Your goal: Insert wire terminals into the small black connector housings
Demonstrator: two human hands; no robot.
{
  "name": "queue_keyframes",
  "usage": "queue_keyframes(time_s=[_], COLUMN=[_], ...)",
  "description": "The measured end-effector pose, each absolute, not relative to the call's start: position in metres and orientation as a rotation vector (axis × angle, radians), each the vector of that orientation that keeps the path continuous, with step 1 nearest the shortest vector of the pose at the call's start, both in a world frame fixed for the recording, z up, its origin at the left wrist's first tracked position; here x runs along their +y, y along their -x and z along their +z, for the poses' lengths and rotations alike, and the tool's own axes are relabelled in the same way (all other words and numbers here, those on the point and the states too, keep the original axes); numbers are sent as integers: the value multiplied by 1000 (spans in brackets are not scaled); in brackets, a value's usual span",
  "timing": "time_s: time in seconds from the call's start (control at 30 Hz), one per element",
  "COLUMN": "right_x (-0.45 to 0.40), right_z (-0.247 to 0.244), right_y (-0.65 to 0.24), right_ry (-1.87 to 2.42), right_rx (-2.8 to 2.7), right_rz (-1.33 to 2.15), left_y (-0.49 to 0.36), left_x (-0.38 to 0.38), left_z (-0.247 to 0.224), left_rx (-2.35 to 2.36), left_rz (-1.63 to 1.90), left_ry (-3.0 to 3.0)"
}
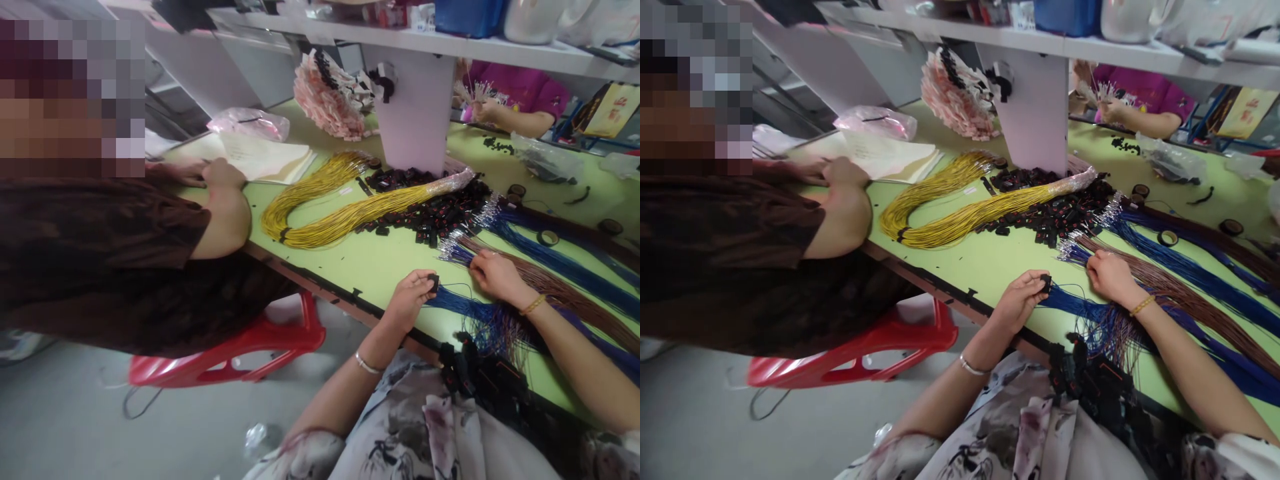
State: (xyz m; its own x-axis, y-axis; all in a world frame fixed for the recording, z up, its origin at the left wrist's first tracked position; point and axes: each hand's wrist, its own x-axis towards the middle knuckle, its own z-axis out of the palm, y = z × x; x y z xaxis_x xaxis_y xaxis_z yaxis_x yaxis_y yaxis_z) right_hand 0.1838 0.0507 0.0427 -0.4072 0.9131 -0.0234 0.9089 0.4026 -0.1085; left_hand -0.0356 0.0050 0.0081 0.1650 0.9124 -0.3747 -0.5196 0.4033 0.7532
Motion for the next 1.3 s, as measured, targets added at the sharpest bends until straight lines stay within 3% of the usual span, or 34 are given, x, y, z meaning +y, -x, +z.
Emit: queue_keyframes(time_s=[0.23, 0.4, 0.93, 1.17, 1.3], right_x=[63, 79, 78, 83, 80], right_z=[47, 39, 49, 47, 51], right_y=[-181, -176, -169, -156, -154], right_ry=[1653, 1831, 1516, 1794, 1717], right_rx=[-2313, -2319, -2295, -2265, -2188], right_rz=[463, 279, 474, 126, 222], left_y=[29, 21, 7, 8, 7], left_x=[4, 5, 13, 13, 13], left_z=[14, 18, 9, 8, 10], left_rx=[900, 893, 844, 849, 846], left_rz=[1075, 1055, 1070, 1072, 1080], left_ry=[-518, -517, -466, -459, -443])
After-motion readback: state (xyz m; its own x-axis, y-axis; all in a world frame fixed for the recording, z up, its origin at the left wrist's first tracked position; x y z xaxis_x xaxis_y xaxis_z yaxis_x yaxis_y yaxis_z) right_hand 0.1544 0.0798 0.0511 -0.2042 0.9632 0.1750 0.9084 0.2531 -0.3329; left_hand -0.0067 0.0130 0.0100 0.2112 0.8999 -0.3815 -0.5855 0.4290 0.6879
